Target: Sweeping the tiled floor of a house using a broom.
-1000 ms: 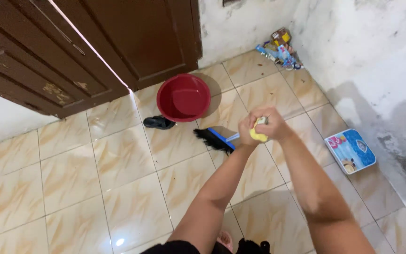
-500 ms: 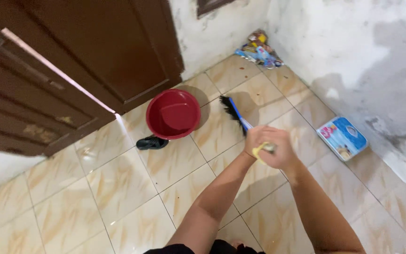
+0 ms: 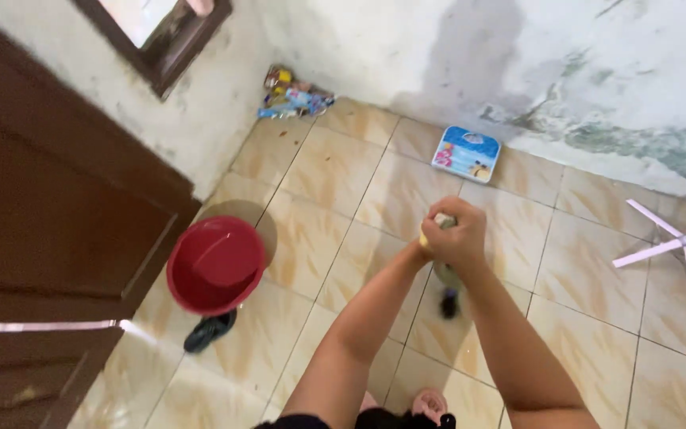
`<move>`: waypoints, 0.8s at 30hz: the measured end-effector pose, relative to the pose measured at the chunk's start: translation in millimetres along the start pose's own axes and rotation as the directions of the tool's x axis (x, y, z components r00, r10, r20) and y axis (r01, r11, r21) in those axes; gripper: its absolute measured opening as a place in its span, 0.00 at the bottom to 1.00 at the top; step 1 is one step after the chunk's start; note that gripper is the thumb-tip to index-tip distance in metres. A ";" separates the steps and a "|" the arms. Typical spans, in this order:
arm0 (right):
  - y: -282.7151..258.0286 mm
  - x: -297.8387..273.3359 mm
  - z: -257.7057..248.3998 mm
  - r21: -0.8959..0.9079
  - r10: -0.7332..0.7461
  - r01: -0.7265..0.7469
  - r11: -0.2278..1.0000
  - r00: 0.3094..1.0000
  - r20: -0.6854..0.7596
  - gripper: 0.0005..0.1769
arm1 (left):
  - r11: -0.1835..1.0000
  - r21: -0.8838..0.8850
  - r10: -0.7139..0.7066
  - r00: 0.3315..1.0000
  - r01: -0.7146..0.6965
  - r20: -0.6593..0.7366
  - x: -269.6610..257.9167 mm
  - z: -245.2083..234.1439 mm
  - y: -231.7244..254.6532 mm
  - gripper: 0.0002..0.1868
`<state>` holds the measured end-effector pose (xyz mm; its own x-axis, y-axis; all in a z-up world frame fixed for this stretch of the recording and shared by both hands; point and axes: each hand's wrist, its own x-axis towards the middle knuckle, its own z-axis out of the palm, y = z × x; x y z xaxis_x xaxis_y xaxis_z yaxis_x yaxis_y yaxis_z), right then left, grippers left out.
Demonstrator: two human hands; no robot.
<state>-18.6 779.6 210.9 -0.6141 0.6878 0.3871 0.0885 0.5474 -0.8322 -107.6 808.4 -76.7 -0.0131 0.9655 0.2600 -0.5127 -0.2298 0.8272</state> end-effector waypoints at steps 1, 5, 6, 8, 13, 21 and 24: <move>7.2 -3.7 -3.1 0.125 -0.023 0.025 0.992 1.000 -0.019 0.05 | 0.996 0.085 0.026 1.000 -0.025 -0.015 -0.8 4.9 19.1 0.36; 24.0 -25.8 -3.0 0.320 -0.116 0.142 0.937 0.988 -0.098 0.04 | 0.813 0.566 0.144 0.989 -0.134 0.027 -28.1 52.0 105.9 0.33; 25.3 -26.7 -0.6 0.316 -0.122 0.147 0.937 0.988 -0.098 0.04 | 0.813 0.566 0.150 0.988 -0.140 0.029 -27.4 44.7 105.7 0.33; 26.5 -29.6 6.4 0.404 -0.118 0.159 0.901 0.985 -0.126 0.02 | 0.747 0.664 0.048 0.999 -0.039 0.005 -28.3 28.7 107.2 0.27; 61.5 -47.4 6.8 0.436 -0.054 0.127 0.891 0.983 -0.175 0.04 | 0.536 0.838 -0.103 0.993 0.105 -0.058 -29.6 35.5 114.0 0.23; 53.9 13.7 -91.8 0.492 -0.028 0.134 0.860 0.976 -0.218 0.03 | 0.565 0.823 0.153 0.988 -0.057 -0.037 72.4 111.5 147.5 0.29; 65.2 55.9 -93.2 0.376 -0.050 0.111 0.920 0.984 -0.169 0.04 | 0.692 0.706 0.204 0.979 -0.151 0.009 118.7 91.3 128.9 0.27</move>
<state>25.9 898.2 215.3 -0.4764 0.7301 0.4898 -0.2821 0.4007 -0.8717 -96.9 882.2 106.2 -0.1096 0.8972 0.4277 0.2530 -0.3909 0.8850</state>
